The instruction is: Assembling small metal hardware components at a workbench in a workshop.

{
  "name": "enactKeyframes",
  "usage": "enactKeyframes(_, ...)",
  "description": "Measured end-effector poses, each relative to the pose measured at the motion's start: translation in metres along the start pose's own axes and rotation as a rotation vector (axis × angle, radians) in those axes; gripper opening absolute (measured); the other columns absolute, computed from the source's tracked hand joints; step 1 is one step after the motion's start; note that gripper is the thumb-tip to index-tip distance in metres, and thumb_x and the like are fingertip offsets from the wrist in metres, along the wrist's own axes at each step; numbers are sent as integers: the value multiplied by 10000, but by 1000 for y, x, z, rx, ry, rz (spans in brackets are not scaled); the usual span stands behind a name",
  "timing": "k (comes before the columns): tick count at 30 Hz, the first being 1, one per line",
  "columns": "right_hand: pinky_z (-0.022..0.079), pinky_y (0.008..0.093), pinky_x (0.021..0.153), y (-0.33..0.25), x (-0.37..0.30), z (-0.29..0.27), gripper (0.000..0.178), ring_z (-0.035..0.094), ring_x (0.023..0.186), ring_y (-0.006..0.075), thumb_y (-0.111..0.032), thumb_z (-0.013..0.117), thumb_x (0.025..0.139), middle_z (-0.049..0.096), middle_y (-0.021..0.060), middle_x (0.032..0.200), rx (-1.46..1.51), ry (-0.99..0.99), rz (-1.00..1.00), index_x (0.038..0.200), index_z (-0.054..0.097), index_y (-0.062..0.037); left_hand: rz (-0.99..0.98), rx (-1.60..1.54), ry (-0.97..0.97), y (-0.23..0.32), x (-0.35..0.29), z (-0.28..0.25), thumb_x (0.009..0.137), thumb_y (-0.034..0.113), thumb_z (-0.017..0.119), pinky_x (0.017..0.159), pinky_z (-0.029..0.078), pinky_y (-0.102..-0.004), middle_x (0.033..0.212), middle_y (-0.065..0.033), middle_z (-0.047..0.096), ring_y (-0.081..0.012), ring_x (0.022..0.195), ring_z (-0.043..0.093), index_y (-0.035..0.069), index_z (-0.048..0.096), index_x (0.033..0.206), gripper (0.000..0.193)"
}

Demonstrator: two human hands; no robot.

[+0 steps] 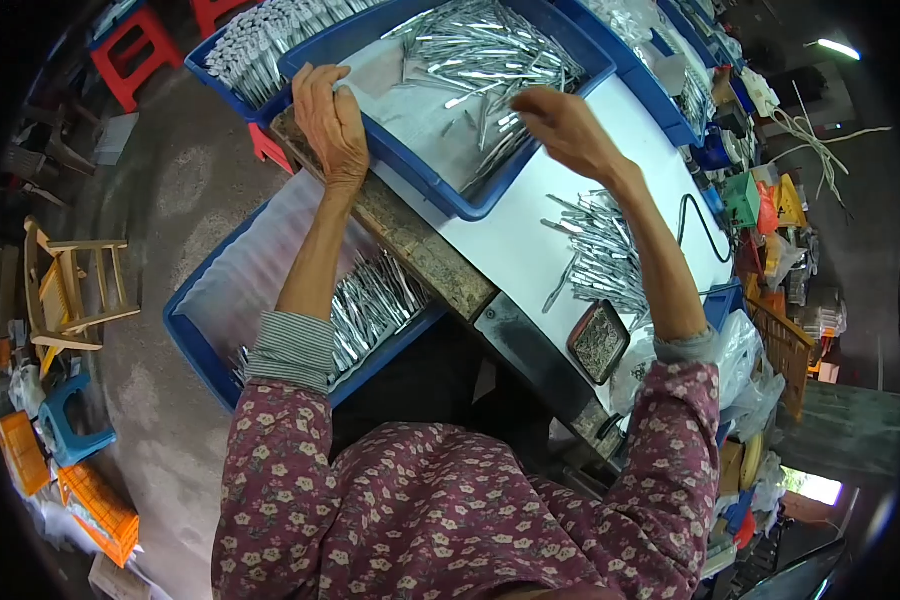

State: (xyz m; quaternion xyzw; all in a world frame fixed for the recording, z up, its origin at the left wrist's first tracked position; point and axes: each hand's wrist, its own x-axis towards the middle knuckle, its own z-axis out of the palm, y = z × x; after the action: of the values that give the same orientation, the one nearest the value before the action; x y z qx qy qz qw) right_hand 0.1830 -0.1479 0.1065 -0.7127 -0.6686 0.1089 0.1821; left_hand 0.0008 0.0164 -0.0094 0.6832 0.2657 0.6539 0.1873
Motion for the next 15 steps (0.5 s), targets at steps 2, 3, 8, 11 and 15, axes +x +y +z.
enactKeyframes(2, 467, 351, 713, 1, 28, 17, 217, 586, 805, 282, -36, 449, 792, 593, 181, 893, -74, -79, -22, 965, 561, 32, 2, -10, 14, 4, 1, 3, 783, 112, 411, 945, 287, -428, 998, -125, 541, -328, 1072, 422, 11, 562, 923, 229)
enactKeyframes(3, 464, 363, 721, 7, 40, 30, 230, 584, 804, 305, -32, 438, 775, 591, 198, 884, -125, -100, -47, 958, 560, 36, -5, -22, 24, 3, -1, 4, 783, 114, 412, 944, 286, -428, 1001, -124, 541, -328, 1083, 419, 19, 563, 928, 229)
enactKeyframes(8, 448, 456, 722, 26, 66, 63, 203, 561, 810, 417, -134, 474, 738, 571, 285, 860, -255, -156, 31, 826, 520, 43, -56, -41, -1, 2, -1, 5, 799, 138, 420, 953, 256, -420, 1019, -110, 533, -321, 1119, 401, 47, 558, 939, 216)
enactKeyframes(11, 461, 457, 738, 23, 73, 71, 382, 570, 833, 436, -310, 509, 798, 572, 301, 883, -299, -204, 201, 902, 511, 58, -71, -35, -7, 4, -1, 4, 802, 140, 418, 957, 248, -423, 1027, -105, 528, -316, 1132, 392, 49, 556, 939, 214)
enactKeyframes(15, 464, 435, 736, 11, 72, 77, 442, 577, 849, 421, -346, 559, 764, 580, 291, 877, -295, -176, 242, 914, 507, 66, -80, -22, -10, 3, -2, 3, 804, 142, 416, 960, 241, -426, 1027, -102, 525, -312, 1139, 386, 51, 554, 939, 214)
